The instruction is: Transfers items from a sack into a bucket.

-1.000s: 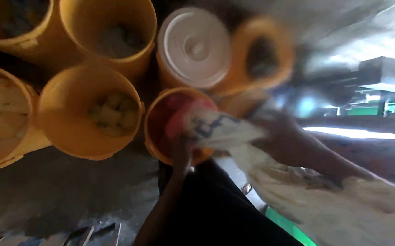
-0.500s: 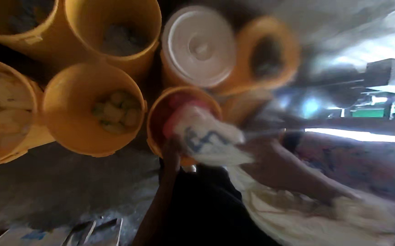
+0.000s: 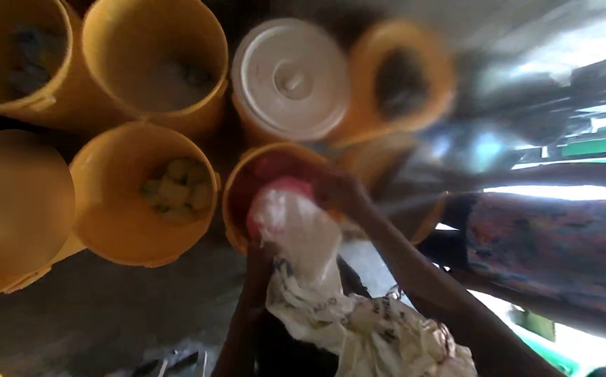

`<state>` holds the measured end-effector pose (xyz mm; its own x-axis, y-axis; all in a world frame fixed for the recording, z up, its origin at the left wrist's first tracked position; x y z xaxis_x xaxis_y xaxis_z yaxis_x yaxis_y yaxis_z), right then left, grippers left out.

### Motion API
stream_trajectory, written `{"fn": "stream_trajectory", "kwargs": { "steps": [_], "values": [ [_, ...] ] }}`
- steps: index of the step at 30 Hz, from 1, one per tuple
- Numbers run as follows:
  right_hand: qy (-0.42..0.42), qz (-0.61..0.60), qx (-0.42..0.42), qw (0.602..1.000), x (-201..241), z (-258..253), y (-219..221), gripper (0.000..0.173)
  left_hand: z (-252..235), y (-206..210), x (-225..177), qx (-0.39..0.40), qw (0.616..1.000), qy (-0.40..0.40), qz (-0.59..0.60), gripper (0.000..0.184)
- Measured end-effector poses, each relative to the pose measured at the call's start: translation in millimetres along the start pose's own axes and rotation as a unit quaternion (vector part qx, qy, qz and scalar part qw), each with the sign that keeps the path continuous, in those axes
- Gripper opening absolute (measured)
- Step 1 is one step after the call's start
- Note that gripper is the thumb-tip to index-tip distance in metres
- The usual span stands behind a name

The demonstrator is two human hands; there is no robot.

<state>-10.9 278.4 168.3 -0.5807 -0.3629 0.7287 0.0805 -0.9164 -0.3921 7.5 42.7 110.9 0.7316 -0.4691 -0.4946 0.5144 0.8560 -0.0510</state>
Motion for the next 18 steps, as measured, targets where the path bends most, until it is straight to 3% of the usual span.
{"fn": "stream_trajectory", "kwargs": {
  "steps": [2,5,7,9,13,15,18],
  "values": [
    [0.075,0.063,-0.030,0.995,-74,-54,13,0.053,2,1,3,-0.028,0.999,-0.017,0.021,0.038],
    [0.145,0.098,-0.006,0.984,-106,-74,28,0.038,-1,-1,3,-0.065,0.996,-0.028,0.058,0.035],
    [0.145,0.073,-0.038,0.986,-89,-58,22,0.030,2,-4,-1,-0.083,0.995,-0.020,0.057,0.030],
    [0.103,0.078,0.002,0.992,-57,-27,24,0.029,5,-1,-16,-0.078,0.997,0.012,0.015,0.026],
    [0.037,0.101,0.102,0.989,-19,23,50,0.045,-7,25,-40,0.004,0.994,0.086,-0.071,0.030],
    [0.049,0.081,0.118,0.989,-14,31,33,0.057,-16,30,-41,-0.012,0.999,0.031,-0.034,0.031],
    [0.076,-0.034,0.110,0.990,-6,74,-7,0.083,-8,28,-47,-0.005,0.984,0.024,-0.174,0.034]
  ]
}}
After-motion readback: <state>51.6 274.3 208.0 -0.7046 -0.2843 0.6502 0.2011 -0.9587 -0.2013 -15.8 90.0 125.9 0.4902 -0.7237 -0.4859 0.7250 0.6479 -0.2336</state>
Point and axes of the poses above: each hand's wrist, its own z-axis away from the middle knuckle, its own y-axis out of the palm, x = y × z, the point moved 5 cm from there along -z, towards the middle knuckle, and after that the axes turned 2 degrees about -y, right-handed, at the moved point
